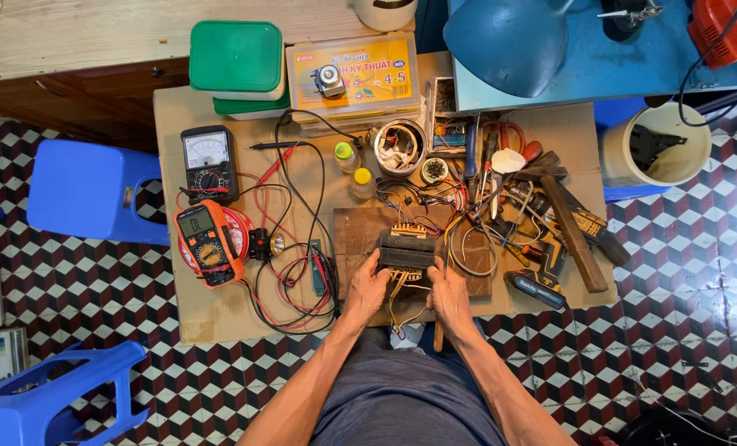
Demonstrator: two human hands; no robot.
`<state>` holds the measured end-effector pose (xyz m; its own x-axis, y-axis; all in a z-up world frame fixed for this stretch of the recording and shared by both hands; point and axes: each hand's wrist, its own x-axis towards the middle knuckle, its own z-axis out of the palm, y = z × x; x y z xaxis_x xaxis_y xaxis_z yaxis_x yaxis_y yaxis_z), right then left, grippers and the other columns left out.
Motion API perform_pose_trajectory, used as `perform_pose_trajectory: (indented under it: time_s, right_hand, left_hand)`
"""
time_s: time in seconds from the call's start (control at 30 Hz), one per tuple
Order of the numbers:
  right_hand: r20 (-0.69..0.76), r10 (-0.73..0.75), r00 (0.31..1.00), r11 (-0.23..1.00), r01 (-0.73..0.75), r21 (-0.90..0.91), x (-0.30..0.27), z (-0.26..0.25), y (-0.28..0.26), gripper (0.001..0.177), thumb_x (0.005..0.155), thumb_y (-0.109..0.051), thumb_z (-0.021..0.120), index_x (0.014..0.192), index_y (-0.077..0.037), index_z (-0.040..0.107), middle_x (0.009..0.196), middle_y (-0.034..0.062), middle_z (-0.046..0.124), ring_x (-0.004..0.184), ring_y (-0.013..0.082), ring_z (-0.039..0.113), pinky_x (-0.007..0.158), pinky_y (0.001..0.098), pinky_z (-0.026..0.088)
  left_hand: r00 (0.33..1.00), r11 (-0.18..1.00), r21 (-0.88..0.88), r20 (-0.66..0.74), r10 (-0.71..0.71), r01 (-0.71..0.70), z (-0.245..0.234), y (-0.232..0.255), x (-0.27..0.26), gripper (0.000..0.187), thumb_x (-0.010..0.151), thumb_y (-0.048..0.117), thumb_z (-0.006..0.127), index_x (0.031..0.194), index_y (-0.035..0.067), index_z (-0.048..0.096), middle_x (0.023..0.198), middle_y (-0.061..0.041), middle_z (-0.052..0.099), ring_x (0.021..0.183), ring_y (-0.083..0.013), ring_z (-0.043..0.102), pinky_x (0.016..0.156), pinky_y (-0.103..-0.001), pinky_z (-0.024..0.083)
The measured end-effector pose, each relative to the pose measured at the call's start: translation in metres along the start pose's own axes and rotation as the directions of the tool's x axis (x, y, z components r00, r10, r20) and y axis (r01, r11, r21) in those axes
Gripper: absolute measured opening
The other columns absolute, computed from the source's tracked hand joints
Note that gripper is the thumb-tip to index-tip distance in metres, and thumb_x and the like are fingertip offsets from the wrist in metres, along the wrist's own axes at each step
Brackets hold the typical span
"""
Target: The person works on a small black electronic component on a cluttered workbench. They repeatedly tap the component with a hammer and use a screwdriver to adjust or pry at its casing. The person also handles wires and a multimeter probe during the process.
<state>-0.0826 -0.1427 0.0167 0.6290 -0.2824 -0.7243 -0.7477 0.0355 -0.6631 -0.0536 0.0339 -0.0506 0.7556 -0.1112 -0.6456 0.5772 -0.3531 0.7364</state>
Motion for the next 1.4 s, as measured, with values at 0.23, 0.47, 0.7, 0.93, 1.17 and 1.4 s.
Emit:
perform_pose_trajectory:
  time_s: [0.23, 0.47, 0.7, 0.93, 1.17, 1.4]
  right_hand:
    - [-0.086, -0.094, 0.992, 0.995, 0.095, 0.004, -0.014, 0.011, -0.008, 0.057, 0.099, -0.032, 0.047, 0.148, -0.002, 0.05, 0.061, 0.0032, 0.051, 0.046, 0.013, 0.051, 0.043, 0.0303, 0.041]
    - [-0.228, -0.227, 0.947, 0.967, 0.247, 0.062, -0.009, 0.014, 0.011, 0.047, 0.098, -0.026, 0.062, 0.136, 0.002, 0.062, 0.084, -0.0014, 0.068, 0.07, 0.0044, 0.063, 0.061, 0.0214, 0.048]
    - [-0.242, -0.096, 0.965, 0.943, 0.167, 0.289, -0.003, -0.006, 0.008, 0.026, 0.092, -0.019, 0.076, 0.107, 0.002, 0.072, 0.077, 0.0015, 0.065, 0.052, 0.003, 0.046, 0.045, 0.0212, 0.034]
    - [-0.062, -0.04, 0.997, 0.846, 0.067, 0.529, -0.028, -0.047, -0.015, 0.025, 0.093, -0.02, 0.074, 0.105, -0.001, 0.063, 0.057, -0.0002, 0.049, 0.036, 0.0052, 0.04, 0.031, 0.0216, 0.028]
    - [0.048, 0.1, 0.994, 0.656, -0.102, 0.748, -0.005, -0.071, -0.014, 0.016, 0.091, -0.011, 0.069, 0.099, -0.003, 0.058, 0.069, 0.0052, 0.067, 0.037, 0.006, 0.038, 0.032, 0.0223, 0.026]
    - [-0.401, 0.101, 0.91, 0.644, 0.248, 0.724, 0.074, -0.216, -0.002, 0.008, 0.089, -0.006, 0.069, 0.09, -0.004, 0.061, 0.088, 0.0153, 0.077, 0.04, 0.0072, 0.039, 0.034, 0.024, 0.027]
  left_hand:
    - [0.993, 0.993, -0.037, -0.045, 0.113, -0.114, 0.003, 0.022, -0.012, 0.064, 0.094, 0.017, 0.055, 0.154, 0.002, 0.04, 0.1, -0.019, 0.074, 0.073, -0.0158, 0.063, 0.065, -0.033, 0.052]
    - [0.87, 0.875, 0.283, -0.194, 0.453, -0.393, 0.001, 0.042, -0.041, 0.056, 0.103, 0.023, 0.068, 0.149, -0.003, 0.05, 0.115, -0.026, 0.072, 0.1, -0.0262, 0.073, 0.083, -0.035, 0.053]
    - [0.982, 0.914, -0.401, -0.189, -0.008, -0.07, 0.003, 0.065, -0.033, 0.04, 0.092, 0.026, 0.073, 0.121, -0.001, 0.064, 0.1, -0.013, 0.078, 0.084, -0.0161, 0.073, 0.076, -0.028, 0.057]
    - [0.997, 0.862, -0.501, -0.057, 0.055, -0.076, 0.008, 0.094, -0.035, 0.031, 0.093, 0.022, 0.074, 0.108, -0.003, 0.063, 0.09, -0.01, 0.075, 0.078, -0.0119, 0.07, 0.072, -0.022, 0.056]
    - [0.996, 0.784, -0.618, 0.092, 0.002, 0.056, 0.032, 0.101, -0.014, 0.03, 0.094, 0.019, 0.069, 0.111, -0.004, 0.058, 0.095, -0.015, 0.072, 0.082, -0.0172, 0.074, 0.077, -0.028, 0.062]
    - [0.985, 0.892, -0.447, 0.112, 0.13, -0.067, 0.089, 0.107, -0.001, 0.06, 0.092, 0.022, 0.068, 0.144, 0.003, 0.045, 0.134, -0.014, 0.064, 0.113, -0.0178, 0.066, 0.093, -0.031, 0.055]
